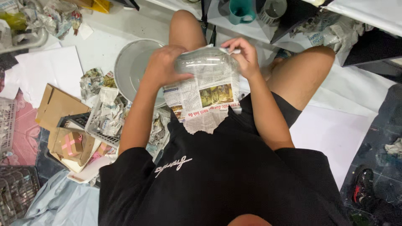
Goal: The person sits on the floor and wraps small ceramic items, including a mug and a bowl, with newspaper. They fold the paper around each item and place the wrapped pieces onto a nearby shelf.
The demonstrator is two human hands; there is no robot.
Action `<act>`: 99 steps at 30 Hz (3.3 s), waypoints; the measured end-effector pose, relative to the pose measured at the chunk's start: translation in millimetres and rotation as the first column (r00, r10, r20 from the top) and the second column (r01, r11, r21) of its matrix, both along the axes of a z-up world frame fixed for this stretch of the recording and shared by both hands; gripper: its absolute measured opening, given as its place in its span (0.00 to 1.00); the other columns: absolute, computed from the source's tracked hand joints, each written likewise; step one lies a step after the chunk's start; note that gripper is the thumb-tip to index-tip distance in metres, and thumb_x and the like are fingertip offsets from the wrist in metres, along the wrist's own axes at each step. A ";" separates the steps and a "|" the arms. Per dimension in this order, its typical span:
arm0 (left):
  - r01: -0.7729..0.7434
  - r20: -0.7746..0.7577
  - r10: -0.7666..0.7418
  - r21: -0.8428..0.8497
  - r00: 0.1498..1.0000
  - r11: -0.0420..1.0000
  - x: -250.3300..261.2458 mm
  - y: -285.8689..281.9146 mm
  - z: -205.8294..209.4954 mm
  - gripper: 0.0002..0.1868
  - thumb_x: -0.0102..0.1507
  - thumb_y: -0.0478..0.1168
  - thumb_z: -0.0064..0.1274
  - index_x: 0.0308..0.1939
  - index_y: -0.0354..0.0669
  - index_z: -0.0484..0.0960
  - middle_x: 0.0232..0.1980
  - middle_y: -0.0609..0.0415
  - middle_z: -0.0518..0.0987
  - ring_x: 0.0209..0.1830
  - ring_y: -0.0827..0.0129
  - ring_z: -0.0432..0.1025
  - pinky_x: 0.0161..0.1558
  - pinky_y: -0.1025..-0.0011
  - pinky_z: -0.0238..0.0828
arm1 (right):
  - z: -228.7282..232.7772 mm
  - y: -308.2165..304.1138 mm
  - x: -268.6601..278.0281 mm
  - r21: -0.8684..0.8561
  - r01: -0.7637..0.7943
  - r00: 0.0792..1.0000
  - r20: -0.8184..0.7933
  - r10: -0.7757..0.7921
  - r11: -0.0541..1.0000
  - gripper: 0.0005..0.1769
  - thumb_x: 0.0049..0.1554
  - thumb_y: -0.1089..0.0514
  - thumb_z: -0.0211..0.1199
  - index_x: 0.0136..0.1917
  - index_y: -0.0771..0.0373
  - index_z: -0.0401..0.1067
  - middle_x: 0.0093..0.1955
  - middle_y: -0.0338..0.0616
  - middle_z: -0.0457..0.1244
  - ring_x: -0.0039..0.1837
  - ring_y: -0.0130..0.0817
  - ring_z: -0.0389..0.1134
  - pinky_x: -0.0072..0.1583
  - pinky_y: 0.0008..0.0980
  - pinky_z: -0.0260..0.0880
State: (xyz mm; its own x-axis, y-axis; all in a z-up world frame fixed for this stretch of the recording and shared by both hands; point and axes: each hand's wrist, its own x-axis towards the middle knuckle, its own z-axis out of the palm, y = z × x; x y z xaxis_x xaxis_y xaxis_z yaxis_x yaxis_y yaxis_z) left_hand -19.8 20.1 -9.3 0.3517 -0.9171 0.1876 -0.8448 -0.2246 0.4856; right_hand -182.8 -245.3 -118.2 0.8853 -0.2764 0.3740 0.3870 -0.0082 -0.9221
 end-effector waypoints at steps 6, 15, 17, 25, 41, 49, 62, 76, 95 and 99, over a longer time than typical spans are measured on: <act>-0.003 0.083 0.002 0.010 0.997 1.000 -4.1 14.6 -9.8 0.39 0.52 0.59 0.73 0.60 0.41 0.79 0.57 0.48 0.82 0.57 0.49 0.74 0.64 0.51 0.62 | 21.8 -0.8 13.5 0.027 -0.044 0.991 -0.125 0.047 0.999 0.44 0.62 0.20 0.44 0.57 0.66 0.65 0.52 0.44 0.62 0.57 0.32 0.67 0.62 0.32 0.67; -0.071 0.118 0.090 -0.158 0.989 0.985 18.6 28.8 -18.4 0.43 0.55 0.58 0.74 0.69 0.44 0.77 0.62 0.48 0.81 0.64 0.53 0.72 0.72 0.39 0.50 | 67.9 -12.3 50.5 -0.561 -0.171 0.985 -0.064 0.163 0.810 0.25 0.69 0.43 0.58 0.63 0.65 0.79 0.48 0.50 0.62 0.51 0.41 0.64 0.54 0.35 0.64; -0.081 0.163 0.107 -0.159 0.981 0.984 14.1 26.9 -23.5 0.41 0.54 0.56 0.73 0.67 0.46 0.78 0.62 0.49 0.81 0.65 0.54 0.72 0.73 0.42 0.52 | 74.3 -17.5 52.7 -0.549 -0.224 0.975 -0.129 0.183 0.805 0.18 0.67 0.49 0.60 0.59 0.64 0.81 0.48 0.48 0.63 0.52 0.39 0.66 0.55 0.34 0.65; -0.136 0.289 0.234 -0.322 0.928 0.937 -30.0 37.6 -51.2 0.34 0.59 0.46 0.72 0.66 0.41 0.79 0.65 0.53 0.79 0.66 0.59 0.71 0.68 0.56 0.61 | 105.1 -6.9 53.8 -0.667 -0.342 0.938 -0.281 0.200 0.662 0.11 0.64 0.52 0.69 0.46 0.62 0.82 0.46 0.41 0.71 0.46 0.35 0.71 0.65 0.45 0.60; -0.099 0.176 0.134 -0.191 0.975 0.976 -23.6 46.6 -20.9 0.13 0.63 0.46 0.73 0.46 0.51 0.85 0.48 0.61 0.81 0.49 0.63 0.73 0.54 0.61 0.65 | 143.8 22.5 54.4 -0.741 -0.520 0.843 -0.525 0.115 0.424 0.25 0.41 0.45 0.81 0.47 0.60 0.80 0.47 0.41 0.72 0.51 0.39 0.72 0.57 0.38 0.70; 0.071 -0.002 -0.072 -0.064 0.997 0.995 0.2 23.7 19.5 0.33 0.55 0.45 0.73 0.62 0.43 0.80 0.48 0.49 0.78 0.53 0.49 0.71 0.55 0.56 0.66 | 113.4 19.9 41.5 -0.703 -0.538 0.829 -0.542 0.138 0.466 0.40 0.42 0.39 0.80 0.58 0.64 0.73 0.53 0.54 0.70 0.55 0.52 0.72 0.56 0.44 0.71; 0.018 0.023 -0.020 0.080 1.000 0.997 -42.8 53.1 14.5 0.38 0.45 0.49 0.78 0.56 0.42 0.84 0.52 0.43 0.79 0.56 0.48 0.69 0.57 0.53 0.65 | 94.6 66.4 -48.0 -0.749 -0.276 0.940 -0.340 0.008 0.602 0.43 0.48 0.44 0.79 0.70 0.60 0.63 0.64 0.53 0.66 0.66 0.54 0.67 0.64 0.48 0.67; -0.107 0.154 0.113 -0.052 0.982 0.993 -116.4 109.8 -20.2 0.39 0.47 0.39 0.70 0.59 0.38 0.69 0.55 0.40 0.76 0.57 0.44 0.69 0.59 0.52 0.61 | 29.8 133.9 -113.3 -0.264 -0.163 0.972 -0.206 0.109 0.951 0.38 0.66 0.57 0.54 0.86 0.58 0.48 0.84 0.49 0.52 0.85 0.46 0.54 0.82 0.42 0.58; -0.005 0.014 0.004 0.093 1.000 0.996 -121.8 127.9 7.0 0.45 0.47 0.52 0.74 0.65 0.43 0.75 0.56 0.40 0.76 0.57 0.47 0.70 0.60 0.55 0.68 | 45.7 164.0 -147.6 -0.077 0.036 0.942 -0.330 -0.060 0.996 0.49 0.53 0.61 0.72 0.79 0.63 0.47 0.75 0.50 0.54 0.79 0.38 0.50 0.73 0.37 0.56; -0.045 0.064 0.037 0.126 0.997 0.991 -144.9 121.8 3.1 0.46 0.42 0.55 0.78 0.59 0.42 0.76 0.56 0.40 0.74 0.57 0.45 0.69 0.58 0.54 0.67 | 4.7 162.2 -155.7 -0.002 -0.135 0.698 -0.709 0.094 0.991 0.44 0.59 0.55 0.65 0.79 0.63 0.45 0.70 0.49 0.61 0.72 0.37 0.62 0.71 0.34 0.62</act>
